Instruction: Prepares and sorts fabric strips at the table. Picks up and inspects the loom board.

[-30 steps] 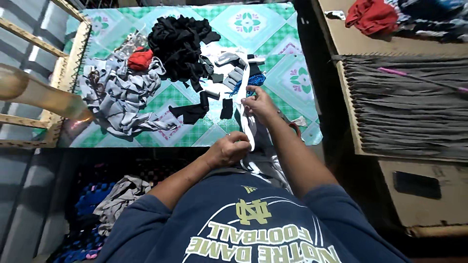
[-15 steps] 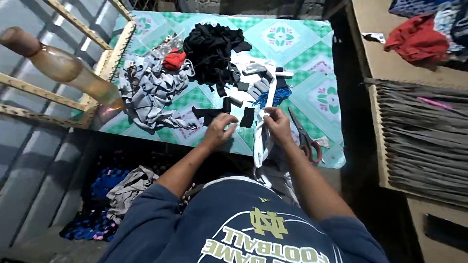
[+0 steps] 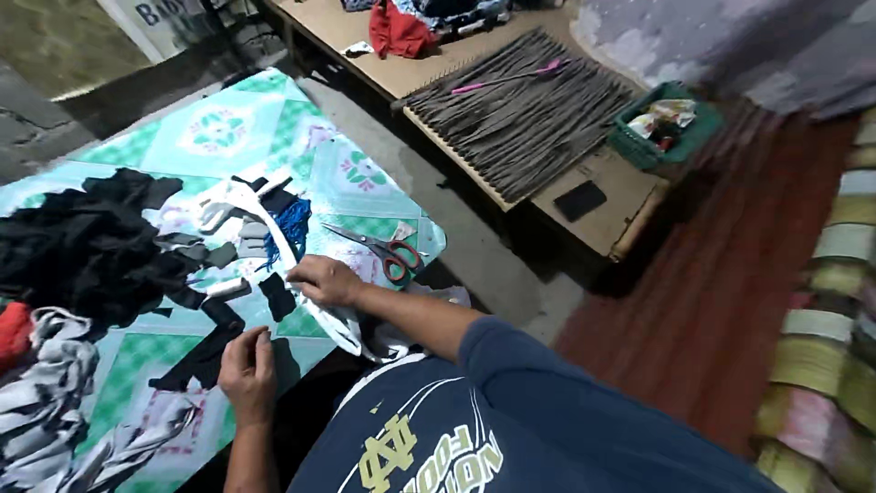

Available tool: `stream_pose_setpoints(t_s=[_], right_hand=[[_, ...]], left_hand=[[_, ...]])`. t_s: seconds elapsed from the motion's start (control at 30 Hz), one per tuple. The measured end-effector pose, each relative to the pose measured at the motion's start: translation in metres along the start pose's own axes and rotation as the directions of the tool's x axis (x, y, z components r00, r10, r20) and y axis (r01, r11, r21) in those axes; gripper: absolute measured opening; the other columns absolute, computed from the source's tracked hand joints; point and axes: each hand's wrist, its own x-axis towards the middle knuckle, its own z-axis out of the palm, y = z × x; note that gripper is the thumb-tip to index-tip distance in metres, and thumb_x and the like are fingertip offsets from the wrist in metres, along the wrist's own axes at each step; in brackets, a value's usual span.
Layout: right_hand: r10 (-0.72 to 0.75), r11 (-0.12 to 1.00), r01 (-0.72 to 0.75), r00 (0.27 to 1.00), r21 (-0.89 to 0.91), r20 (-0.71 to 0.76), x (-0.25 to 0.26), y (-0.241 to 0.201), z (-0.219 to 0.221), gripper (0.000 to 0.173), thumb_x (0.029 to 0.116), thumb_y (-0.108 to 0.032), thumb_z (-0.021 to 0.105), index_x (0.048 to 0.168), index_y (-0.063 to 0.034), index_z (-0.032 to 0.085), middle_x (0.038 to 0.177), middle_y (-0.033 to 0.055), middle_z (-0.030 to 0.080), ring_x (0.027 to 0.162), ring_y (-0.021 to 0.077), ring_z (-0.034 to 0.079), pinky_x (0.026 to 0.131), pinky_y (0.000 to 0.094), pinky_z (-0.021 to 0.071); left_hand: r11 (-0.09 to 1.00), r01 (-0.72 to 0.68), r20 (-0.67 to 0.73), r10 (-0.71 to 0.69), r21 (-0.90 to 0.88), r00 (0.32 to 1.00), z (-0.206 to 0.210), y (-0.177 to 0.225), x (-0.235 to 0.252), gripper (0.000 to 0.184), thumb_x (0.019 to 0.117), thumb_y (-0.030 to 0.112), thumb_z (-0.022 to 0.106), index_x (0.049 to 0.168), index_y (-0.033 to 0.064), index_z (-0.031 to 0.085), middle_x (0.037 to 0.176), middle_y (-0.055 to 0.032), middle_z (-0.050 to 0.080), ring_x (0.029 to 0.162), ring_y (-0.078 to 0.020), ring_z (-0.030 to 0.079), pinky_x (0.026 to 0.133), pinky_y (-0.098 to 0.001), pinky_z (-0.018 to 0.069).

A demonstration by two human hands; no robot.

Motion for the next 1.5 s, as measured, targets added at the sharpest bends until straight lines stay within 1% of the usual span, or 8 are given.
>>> stream_pose_setpoints(t_s=[0.23, 0.4, 0.5, 0.7, 1.2, 1.3, 1.37, 1.5], right_hand=[[0.026, 0.992, -0.028, 1.0, 0.125, 0.017, 0.008, -0.008, -0.005, 0.021, 0.0973, -0.01, 0.064, 0.108, 0.0028, 0.076, 0.107, 0.0197, 0.073, 0.103, 0.0328, 0.068, 0.095, 0.0498, 0.0525], [-0.249, 0.936, 0.227, 0.967, 0.271, 0.051, 0.008, -0.054, -0.002, 0.017, 0.0941, -0.005, 0.065, 0.095, 0.0063, 0.077, 0.093, 0.0178, 0.075, 0.097, 0.0281, 0.07, 0.098, 0.0449, 0.0509], [-0.37, 0.9, 0.328, 0.923, 0.286, 0.106, -0.006, -0.071, 0.004, 0.014, 0.0906, -0.004, 0.068, 0.088, 0.0067, 0.076, 0.086, 0.0178, 0.074, 0.091, 0.029, 0.071, 0.092, 0.0453, 0.0531], [-0.274, 0.958, 0.181, 0.809, 0.224, 0.52, -0.042, -0.082, 0.0, 0.024, 0.0977, -0.017, 0.066, 0.089, 0.0031, 0.075, 0.088, 0.016, 0.072, 0.09, 0.0286, 0.07, 0.086, 0.0495, 0.0529], [-0.059, 0.996, -0.032, 0.506, 0.087, 0.86, -0.064, -0.103, -0.005, 0.026, 0.098, -0.023, 0.069, 0.106, 0.0012, 0.076, 0.093, 0.0188, 0.072, 0.094, 0.032, 0.068, 0.086, 0.0536, 0.0504], [-0.071, 0.985, -0.084, 0.591, 0.149, 0.804, -0.063, -0.098, -0.002, 0.027, 0.0971, -0.019, 0.07, 0.119, -0.0027, 0.074, 0.098, 0.0163, 0.073, 0.096, 0.0288, 0.068, 0.088, 0.0519, 0.0515], [-0.071, 0.946, -0.156, 0.755, 0.284, 0.652, -0.057, -0.089, 0.003, 0.028, 0.0969, -0.014, 0.07, 0.121, 0.0002, 0.072, 0.1, 0.0168, 0.073, 0.093, 0.026, 0.069, 0.089, 0.0483, 0.0543], [0.16, 0.558, -0.462, 0.875, 0.689, 0.457, -0.039, -0.091, -0.014, 0.038, 0.105, -0.011, 0.051, 0.138, 0.0062, 0.055, 0.114, 0.0205, 0.067, 0.091, 0.0233, 0.065, 0.077, 0.0403, 0.0553]], left_hand=[[0.942, 0.18, 0.075, -0.165, -0.285, 0.983, -0.005, 0.015, 0.012, 0.038, 0.1077, 0.018, 0.041, 0.11, -0.0118, 0.064, 0.099, -0.0082, 0.068, 0.089, -0.0021, 0.064, 0.084, -0.0199, 0.0544], [0.577, 0.563, 0.421, -0.374, -0.592, 0.826, -0.01, 0.048, 0.06, 0.065, 0.1107, 0.043, 0.007, 0.123, 0.0037, 0.057, 0.106, 0.0025, 0.071, 0.101, -0.0078, 0.068, 0.093, -0.0324, 0.0562], [0.457, 0.601, 0.525, -0.297, -0.656, 0.798, -0.011, 0.047, 0.094, 0.05, 0.1118, 0.03, 0.016, 0.131, 0.0054, 0.056, 0.093, 0.0016, 0.075, 0.088, -0.0101, 0.072, 0.084, -0.0294, 0.0603], [0.499, 0.649, 0.426, -0.495, -0.574, 0.757, -0.027, 0.035, 0.16, 0.025, 0.1109, 0.022, 0.036, 0.123, 0.0153, 0.058, 0.069, 0.0114, 0.058, 0.057, -0.0005, 0.058, 0.059, -0.0197, 0.055], [0.597, 0.525, 0.223, -0.506, -0.606, 0.833, -0.089, -0.047, 0.187, 0.018, 0.1111, 0.028, 0.038, 0.109, 0.0183, 0.053, 0.076, 0.0104, 0.06, 0.057, -0.0006, 0.055, 0.056, -0.0188, 0.0506], [0.689, 0.475, 0.27, -0.392, -0.547, 0.879, -0.093, -0.04, 0.181, 0.021, 0.1091, 0.03, 0.045, 0.123, 0.0207, 0.058, 0.082, 0.0111, 0.062, 0.055, 0.0008, 0.051, 0.05, -0.0176, 0.046], [0.683, 0.436, 0.35, -0.272, -0.586, 0.896, -0.091, -0.01, 0.166, 0.024, 0.1081, 0.028, 0.048, 0.127, 0.021, 0.06, 0.085, 0.0105, 0.067, 0.056, 0.0014, 0.056, 0.05, -0.0165, 0.0493], [0.727, 0.39, 0.449, -0.125, -0.566, 0.885, -0.078, 0.078, 0.116, 0.028, 0.1051, 0.024, 0.051, 0.13, 0.0189, 0.063, 0.102, 0.0112, 0.073, 0.069, 0.002, 0.065, 0.056, -0.0147, 0.0541]])
